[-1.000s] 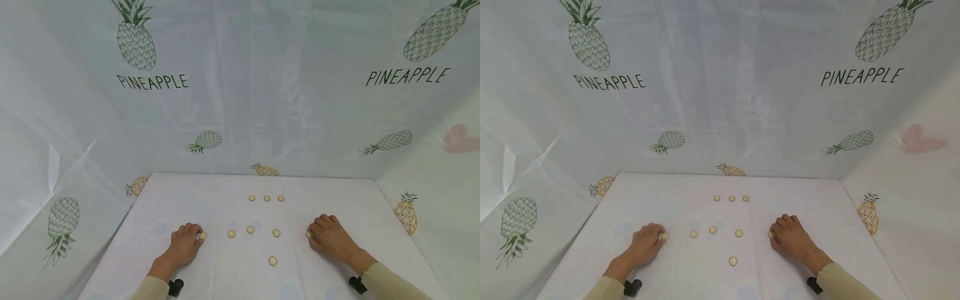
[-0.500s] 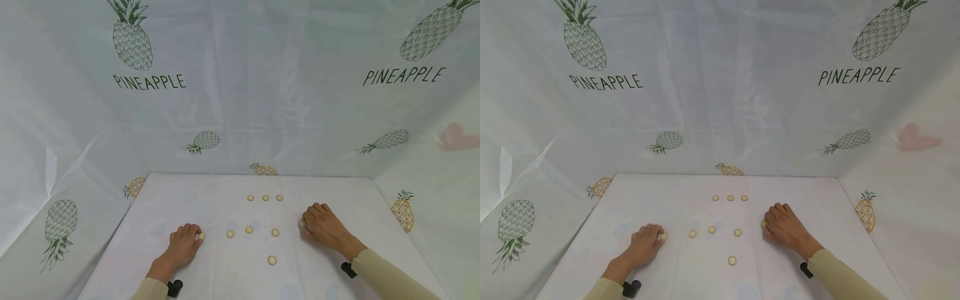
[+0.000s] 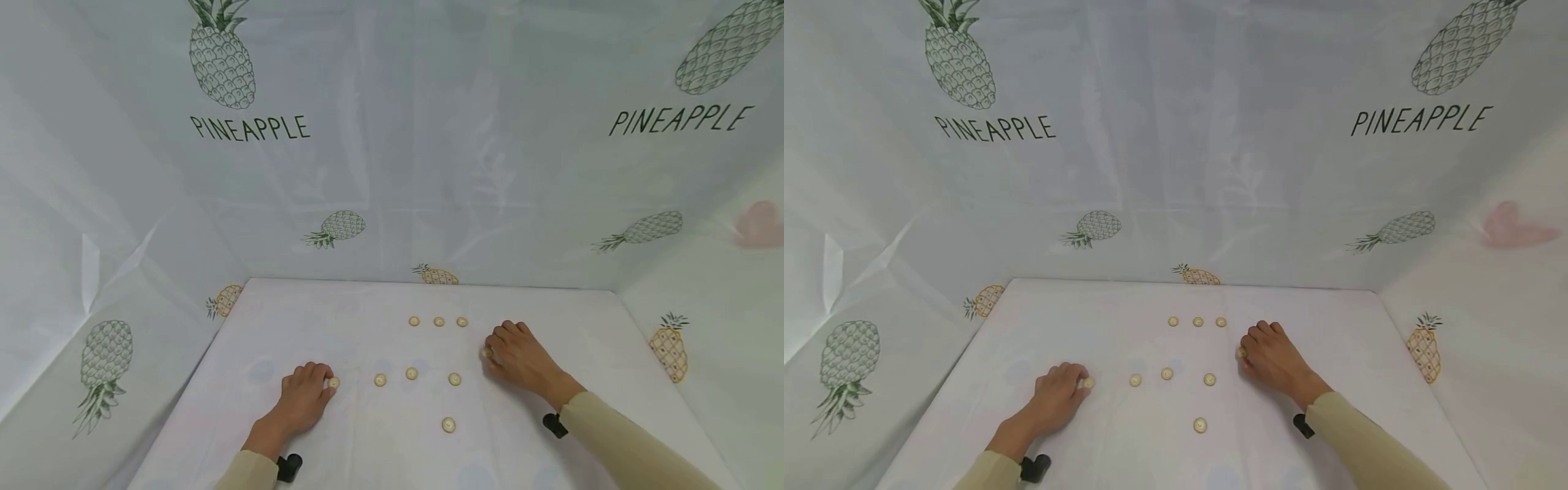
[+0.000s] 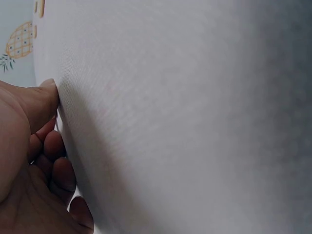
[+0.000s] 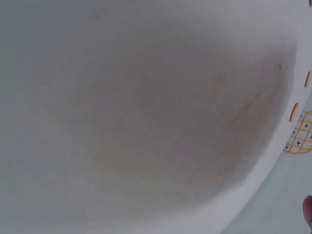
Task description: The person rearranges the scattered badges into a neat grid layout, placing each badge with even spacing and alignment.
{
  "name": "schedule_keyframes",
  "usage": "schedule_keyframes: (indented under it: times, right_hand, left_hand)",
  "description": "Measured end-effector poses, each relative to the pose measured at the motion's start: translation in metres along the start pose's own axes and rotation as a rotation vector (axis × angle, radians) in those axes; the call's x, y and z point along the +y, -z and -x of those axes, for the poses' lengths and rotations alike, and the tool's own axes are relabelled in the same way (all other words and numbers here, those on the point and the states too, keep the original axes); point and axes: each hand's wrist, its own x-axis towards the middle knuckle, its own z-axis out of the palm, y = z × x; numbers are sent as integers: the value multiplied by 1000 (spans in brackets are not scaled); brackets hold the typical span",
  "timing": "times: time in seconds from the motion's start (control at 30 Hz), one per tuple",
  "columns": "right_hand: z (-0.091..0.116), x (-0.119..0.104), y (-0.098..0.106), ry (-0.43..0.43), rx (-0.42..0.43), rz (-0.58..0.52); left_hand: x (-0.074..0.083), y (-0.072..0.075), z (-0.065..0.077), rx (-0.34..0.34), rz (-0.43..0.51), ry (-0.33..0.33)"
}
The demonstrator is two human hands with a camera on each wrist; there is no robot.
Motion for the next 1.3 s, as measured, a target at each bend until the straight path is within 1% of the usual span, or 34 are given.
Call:
schedule_keyframes:
  times: [0.1,0.2,0.3,0.4,0.53,0.57,0.77,0.87,1.07,1.17,1.3]
  right_hand:
    - [-8,-3,-2,8,3,4]
    - [-15,-5,-4,6,1,1]
    - [-21,-7,-6,-14,-23,-19]
    - [-24,-8,-10,-32,-51,-39]
    - [-26,-9,-17,-43,-65,-50]
    - [-26,-9,-19,-43,-60,-52]
    - [-30,-10,-26,-33,-16,-92]
    - [-31,-11,-27,-47,-35,-118]
    - [-30,-12,-26,-105,-116,-122]
    - [-29,-12,-26,-119,-119,-123]
    - [-29,-12,-28,-113,-93,-142]
  left_hand:
    - [1,0,1,9,3,9]
    - [5,5,2,-9,0,13]
    - [6,9,2,-35,-7,18]
    - [6,7,1,-38,-11,29]
    - [5,4,0,-36,-19,33]
    - [5,5,0,-44,-23,34]
    - [7,7,-2,-42,-19,35]
    - [5,6,-3,-44,-25,38]
    - [4,4,-4,-51,-22,44]
    - [4,4,-5,-49,-19,42]
    - [3,3,-5,-51,-20,44]
